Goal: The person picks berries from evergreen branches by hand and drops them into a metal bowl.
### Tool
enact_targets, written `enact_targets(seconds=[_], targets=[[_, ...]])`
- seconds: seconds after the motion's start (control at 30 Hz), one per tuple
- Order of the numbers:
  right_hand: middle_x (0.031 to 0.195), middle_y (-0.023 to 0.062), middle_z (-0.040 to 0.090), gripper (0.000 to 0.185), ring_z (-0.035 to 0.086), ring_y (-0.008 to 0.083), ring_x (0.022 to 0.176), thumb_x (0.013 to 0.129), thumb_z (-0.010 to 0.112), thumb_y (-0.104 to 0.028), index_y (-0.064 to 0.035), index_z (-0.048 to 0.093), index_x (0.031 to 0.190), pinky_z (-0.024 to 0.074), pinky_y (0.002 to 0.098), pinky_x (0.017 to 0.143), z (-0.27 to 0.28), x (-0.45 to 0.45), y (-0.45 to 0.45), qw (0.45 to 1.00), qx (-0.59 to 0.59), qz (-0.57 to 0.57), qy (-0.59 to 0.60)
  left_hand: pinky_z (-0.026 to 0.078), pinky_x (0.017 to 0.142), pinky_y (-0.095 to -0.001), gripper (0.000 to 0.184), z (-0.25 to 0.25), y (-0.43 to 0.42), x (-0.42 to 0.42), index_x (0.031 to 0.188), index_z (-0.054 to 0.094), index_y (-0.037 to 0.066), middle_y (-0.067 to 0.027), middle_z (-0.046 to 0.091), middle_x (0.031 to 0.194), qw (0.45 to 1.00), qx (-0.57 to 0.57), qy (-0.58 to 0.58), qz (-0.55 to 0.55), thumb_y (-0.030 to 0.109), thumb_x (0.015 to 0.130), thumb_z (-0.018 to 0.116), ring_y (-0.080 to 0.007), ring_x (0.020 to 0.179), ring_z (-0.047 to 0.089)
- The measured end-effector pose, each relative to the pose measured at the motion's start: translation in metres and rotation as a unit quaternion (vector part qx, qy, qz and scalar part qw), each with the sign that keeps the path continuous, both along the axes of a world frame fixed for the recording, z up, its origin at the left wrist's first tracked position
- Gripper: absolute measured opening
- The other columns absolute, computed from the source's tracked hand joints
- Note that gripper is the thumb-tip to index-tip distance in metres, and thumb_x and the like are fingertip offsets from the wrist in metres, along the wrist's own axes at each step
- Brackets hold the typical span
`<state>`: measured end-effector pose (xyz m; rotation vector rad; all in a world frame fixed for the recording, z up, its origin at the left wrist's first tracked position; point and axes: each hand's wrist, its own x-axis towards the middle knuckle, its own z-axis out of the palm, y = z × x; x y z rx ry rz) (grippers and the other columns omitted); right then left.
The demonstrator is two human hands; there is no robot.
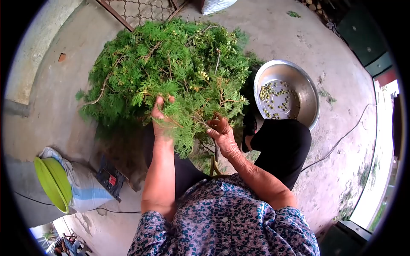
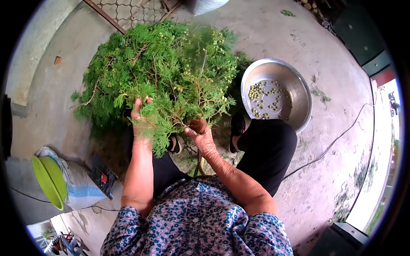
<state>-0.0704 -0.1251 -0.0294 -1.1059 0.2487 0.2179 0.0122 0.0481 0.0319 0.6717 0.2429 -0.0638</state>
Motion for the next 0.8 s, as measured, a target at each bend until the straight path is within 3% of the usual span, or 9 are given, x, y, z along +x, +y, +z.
enact_targets(seconds=[0.07,0.17,0.23,0.37,0.47,0.53,0.6,0.77,0.8], targets=[[0.098,0.0098,0.057,0.032,0.055,0.0163,0.091,0.080,0.063,-0.003,0.0018,0.049,0.109,0.0457,0.0294,0.079,-0.006,0.001,0.003,0.998,-0.036,-0.033,-0.036,0.048,0.067,-0.0268,0.026,-0.017,0.012,0.006,0.097,0.057,0.008,0.0000,0.059,0.083,0.999,0.007,0.012,-0.036,0.032,0.090,0.050,-0.0124,0.074,0.057],[0.092,0.0109,0.060,0.024,0.056,0.0154,0.087,0.082,0.061,-0.004,0.0004,0.051,0.104,0.0458,0.0286,0.077,-0.015,-0.002,0.005,0.990,-0.120,-0.012,-0.070,0.047,0.068,-0.0274,0.027,-0.009,0.006,0.003,0.100,0.057,0.010,-0.0008,0.059,0.087,0.997,0.074,-0.018,-0.035,0.034,0.089,0.050,-0.0123,0.079,0.057],[0.091,0.0116,0.060,0.025,0.057,0.0160,0.086,0.081,0.061,-0.004,0.0004,0.051,0.104,0.0463,0.0289,0.076,-0.022,-0.003,0.004,0.982,-0.168,0.009,-0.089,0.047,0.075,-0.0290,0.033,0.029,-0.015,-0.009,0.110,0.054,0.011,-0.0035,0.058,0.099,0.993,0.116,0.005,-0.006,0.036,0.088,0.052,-0.0146,0.090,0.056],[0.089,0.0142,0.060,0.031,0.059,0.0229,0.082,0.077,0.062,-0.004,-0.0009,0.051,0.105,0.0476,0.0311,0.074,-0.011,-0.007,0.000,0.951,-0.276,0.062,-0.122,0.045,0.085,-0.0310,0.041,0.016,-0.015,-0.012,0.119,0.050,0.013,-0.0062,0.056,0.111,0.991,0.131,0.007,-0.017,0.037,0.086,0.055,-0.0176,0.101,0.055],[0.096,0.0178,0.058,0.041,0.058,0.0328,0.085,0.071,0.061,-0.001,-0.0036,0.051,0.111,0.0470,0.0345,0.076,-0.011,-0.009,0.002,0.932,-0.322,0.081,-0.143,0.047,0.089,-0.0355,0.044,0.005,-0.012,-0.019,0.120,0.050,0.007,-0.0080,0.054,0.117,0.980,0.128,-0.077,-0.132,0.026,0.082,0.062,-0.0209,0.107,0.053],[0.105,0.0211,0.054,0.047,0.053,0.0398,0.093,0.067,0.059,0.001,-0.0034,0.050,0.113,0.0455,0.0394,0.078,-0.018,-0.009,0.006,0.867,-0.411,0.051,-0.277,0.050,0.082,-0.0340,0.044,0.001,-0.011,-0.016,0.117,0.052,0.003,-0.0088,0.058,0.109,0.966,0.224,0.003,-0.129,0.016,0.077,0.066,-0.0210,0.098,0.058],[0.110,0.0231,0.050,0.051,0.050,0.0409,0.098,0.063,0.057,0.003,-0.0022,0.050,0.113,0.0442,0.0423,0.080,-0.021,-0.012,0.005,0.896,-0.365,0.072,-0.241,0.052,0.077,-0.0320,0.045,0.001,-0.024,-0.020,0.114,0.053,0.000,-0.0098,0.061,0.101,0.936,0.311,-0.005,-0.163,0.013,0.073,0.068,-0.0197,0.089,0.061],[0.111,0.0244,0.049,0.054,0.049,0.0409,0.098,0.064,0.058,-0.001,-0.0030,0.046,0.117,0.0434,0.0430,0.082,-0.019,-0.008,-0.001,0.846,-0.436,0.161,-0.262,0.049,0.053,-0.0225,0.020,0.010,-0.031,-0.032,0.074,0.064,0.003,-0.0032,0.062,0.067,0.935,0.261,0.060,-0.232,0.021,0.070,0.071,-0.0119,0.057,0.059],[0.111,0.0249,0.048,0.055,0.049,0.0405,0.098,0.064,0.058,-0.002,-0.0038,0.045,0.118,0.0431,0.0432,0.082,-0.017,-0.007,-0.002,0.840,-0.438,0.182,-0.263,0.050,0.054,-0.0230,0.024,0.015,-0.031,-0.027,0.078,0.064,0.002,-0.0041,0.063,0.070,0.918,0.284,0.075,-0.266,0.024,0.071,0.070,-0.0124,0.059,0.060]])
